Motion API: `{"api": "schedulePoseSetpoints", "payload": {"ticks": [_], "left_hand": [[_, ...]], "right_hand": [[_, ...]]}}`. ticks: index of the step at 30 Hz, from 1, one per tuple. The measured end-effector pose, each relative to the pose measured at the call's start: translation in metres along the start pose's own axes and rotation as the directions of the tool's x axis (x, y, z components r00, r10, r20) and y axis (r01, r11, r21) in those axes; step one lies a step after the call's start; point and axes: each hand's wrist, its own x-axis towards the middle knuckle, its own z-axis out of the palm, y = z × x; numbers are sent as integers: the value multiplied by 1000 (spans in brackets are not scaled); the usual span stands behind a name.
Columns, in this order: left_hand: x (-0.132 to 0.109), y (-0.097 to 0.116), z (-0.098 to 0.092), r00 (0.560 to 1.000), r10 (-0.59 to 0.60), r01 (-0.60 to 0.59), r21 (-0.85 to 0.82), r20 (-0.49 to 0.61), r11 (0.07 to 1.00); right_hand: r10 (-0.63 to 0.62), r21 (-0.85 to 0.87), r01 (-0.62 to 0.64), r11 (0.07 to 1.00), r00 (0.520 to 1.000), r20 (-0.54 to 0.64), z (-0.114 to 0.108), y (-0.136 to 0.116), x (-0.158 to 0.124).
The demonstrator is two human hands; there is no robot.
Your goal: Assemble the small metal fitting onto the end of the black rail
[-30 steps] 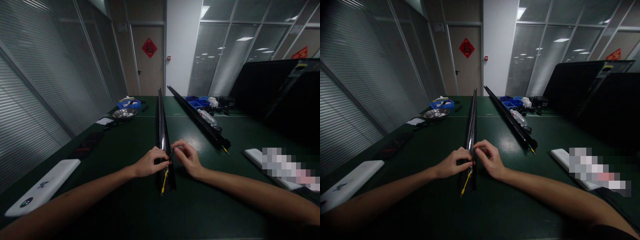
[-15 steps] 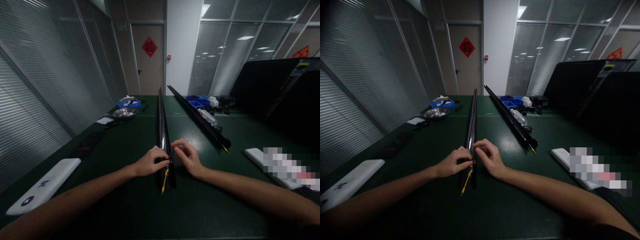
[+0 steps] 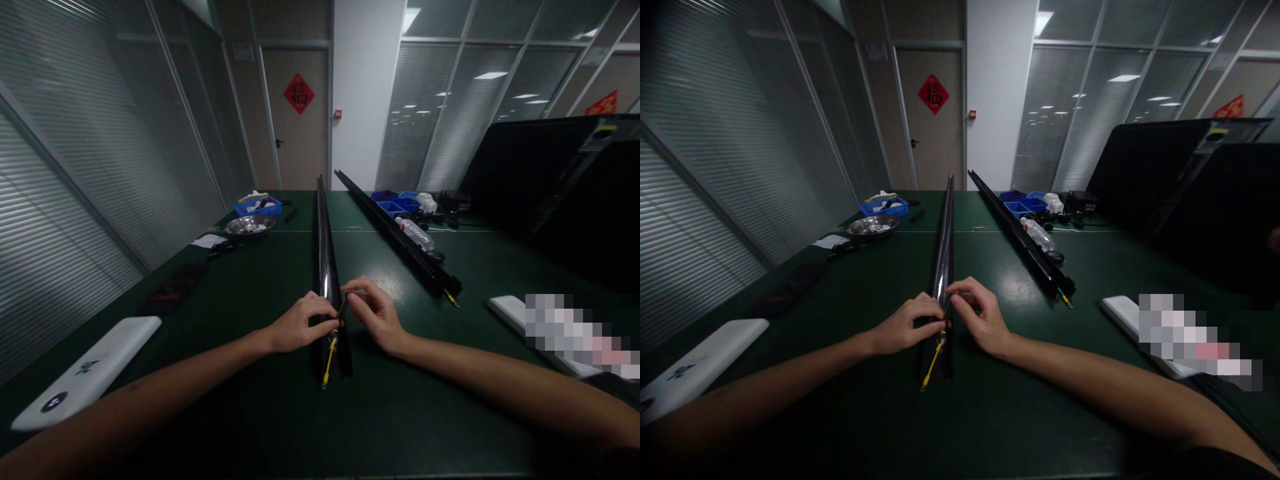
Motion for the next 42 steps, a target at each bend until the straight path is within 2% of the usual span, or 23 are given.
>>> {"api": "schedulePoseSetpoints", "payload": {"ticks": [11, 19, 26, 33, 42], "left_hand": [[0, 2, -1, 1000, 4, -4, -11, -2, 1000], [0, -2, 1, 1000, 9, -9, 19, -6, 1000], [0, 1, 0, 1000, 0, 0, -2, -9, 1000], [1, 2, 0, 1000, 9, -9, 14, -6, 1000], [1, 1, 0, 1000, 7, -7, 8, -7, 1000]], "right_hand": [[-25, 24, 25, 999, 1000, 9, -2, -2, 1], [28, 29, -28, 999, 1000, -10, -1, 1, -1], [-21, 23, 21, 1000, 1000, -22, -1, 0, 0], [14, 15, -14, 1000, 1000, -11, -2, 3, -1], [-25, 14, 25, 1000, 1000, -12, -2, 1, 0]]}}
